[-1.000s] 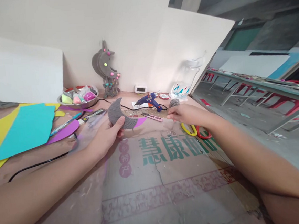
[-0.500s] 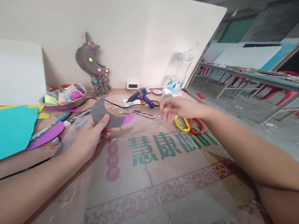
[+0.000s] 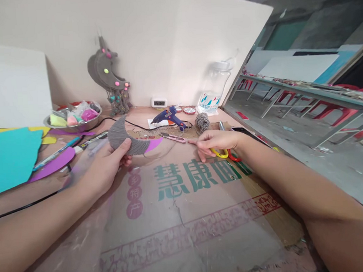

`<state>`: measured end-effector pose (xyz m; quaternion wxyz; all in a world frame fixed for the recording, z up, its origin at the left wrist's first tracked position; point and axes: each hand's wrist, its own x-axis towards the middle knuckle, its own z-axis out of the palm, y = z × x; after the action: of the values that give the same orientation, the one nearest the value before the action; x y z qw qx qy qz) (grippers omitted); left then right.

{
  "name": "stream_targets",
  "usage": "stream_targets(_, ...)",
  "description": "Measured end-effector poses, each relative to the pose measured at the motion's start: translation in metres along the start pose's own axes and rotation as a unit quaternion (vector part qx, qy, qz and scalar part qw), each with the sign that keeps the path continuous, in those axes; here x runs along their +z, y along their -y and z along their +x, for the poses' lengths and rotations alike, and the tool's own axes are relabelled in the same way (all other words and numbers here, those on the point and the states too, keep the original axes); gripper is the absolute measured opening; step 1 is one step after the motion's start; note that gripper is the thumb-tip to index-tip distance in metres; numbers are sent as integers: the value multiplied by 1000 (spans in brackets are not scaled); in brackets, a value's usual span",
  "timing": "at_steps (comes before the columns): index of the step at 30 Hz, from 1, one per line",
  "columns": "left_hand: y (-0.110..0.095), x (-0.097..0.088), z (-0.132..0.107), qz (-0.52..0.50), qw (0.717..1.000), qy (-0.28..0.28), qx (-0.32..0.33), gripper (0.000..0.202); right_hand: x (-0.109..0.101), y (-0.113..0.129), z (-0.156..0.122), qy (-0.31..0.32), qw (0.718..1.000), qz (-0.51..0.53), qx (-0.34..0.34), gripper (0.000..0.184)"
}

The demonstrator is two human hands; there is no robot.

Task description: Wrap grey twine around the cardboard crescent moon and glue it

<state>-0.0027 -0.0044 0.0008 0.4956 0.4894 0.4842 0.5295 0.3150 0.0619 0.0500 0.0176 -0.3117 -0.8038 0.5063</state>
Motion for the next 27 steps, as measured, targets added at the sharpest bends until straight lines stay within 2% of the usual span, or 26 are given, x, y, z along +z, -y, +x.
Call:
stream_targets(2, 1, -1, 1, -2, 1000, 5, 2, 30, 10, -1, 7, 86, 993, 75, -42, 58)
stream_targets(3, 2, -1, 1, -3, 1000, 7, 5, 29, 14, 0, 10, 110, 987, 104, -60, 58)
stream_targets(4, 2, -1, 1, -2, 1000, 10, 8, 29, 16, 3, 12, 99, 985, 122, -78, 57)
stream_targets(5, 3, -1, 1, -2, 1000, 10, 10, 28, 17, 6, 14, 41, 987, 121, -96, 54)
stream_targets(7, 3, -1, 2, -6, 1000, 7, 11, 28, 21, 9, 18, -144, 980, 49, -129, 50)
stream_targets(8, 3, -1, 2, -11, 1000, 3, 10, 28, 24, 9, 21, -195, 972, -25, -133, 47)
stream_targets(9, 4, -1, 2, -17, 1000, -1, 8, 28, 29, 9, 24, -198, 966, -112, -121, 45)
stream_targets(11, 4, -2, 4, -31, 999, -11, 5, 26, 45, 10, 29, -160, 952, -238, -106, 56)
stream_targets(13, 6, -3, 6, -41, 999, -17, 4, 25, 67, 17, 31, -115, 946, -292, -84, 65)
stream_targets(14, 7, -3, 8, -45, 999, -19, 7, 25, 78, 24, 31, -89, 948, -288, -98, 67)
stream_targets(16, 8, -4, 9, -50, 998, -19, 13, 24, 93, 40, 26, 9, 963, -221, -153, 66)
stream_targets(18, 8, -4, 9, -55, 998, -17, 14, 24, 96, 52, 21, 157, 968, -76, -178, 65)
stream_targets(19, 7, -4, 9, -57, 998, -17, 12, 24, 92, 53, 18, 163, 971, -2, -175, 72)
stream_targets(20, 7, -4, 9, -57, 998, -17, 10, 24, 86, 51, 17, 134, 978, 48, -154, 75)
stream_targets(22, 6, -4, 8, -51, 998, -20, 9, 24, 70, 36, 18, -15, 991, 39, -124, 59)
stream_targets(23, 6, -3, 7, -47, 999, -22, 10, 24, 62, 26, 20, -65, 992, -17, -105, 51)
stream_targets(24, 6, -3, 7, -42, 999, -22, 11, 25, 55, 15, 23, -89, 988, -74, -106, 47)
stream_targets(26, 7, -3, 7, -33, 999, -20, 15, 26, 44, -5, 31, -116, 965, -206, -112, 47)
stream_targets(27, 7, -3, 7, -31, 999, -18, 18, 26, 41, -13, 35, -146, 951, -258, -92, 51)
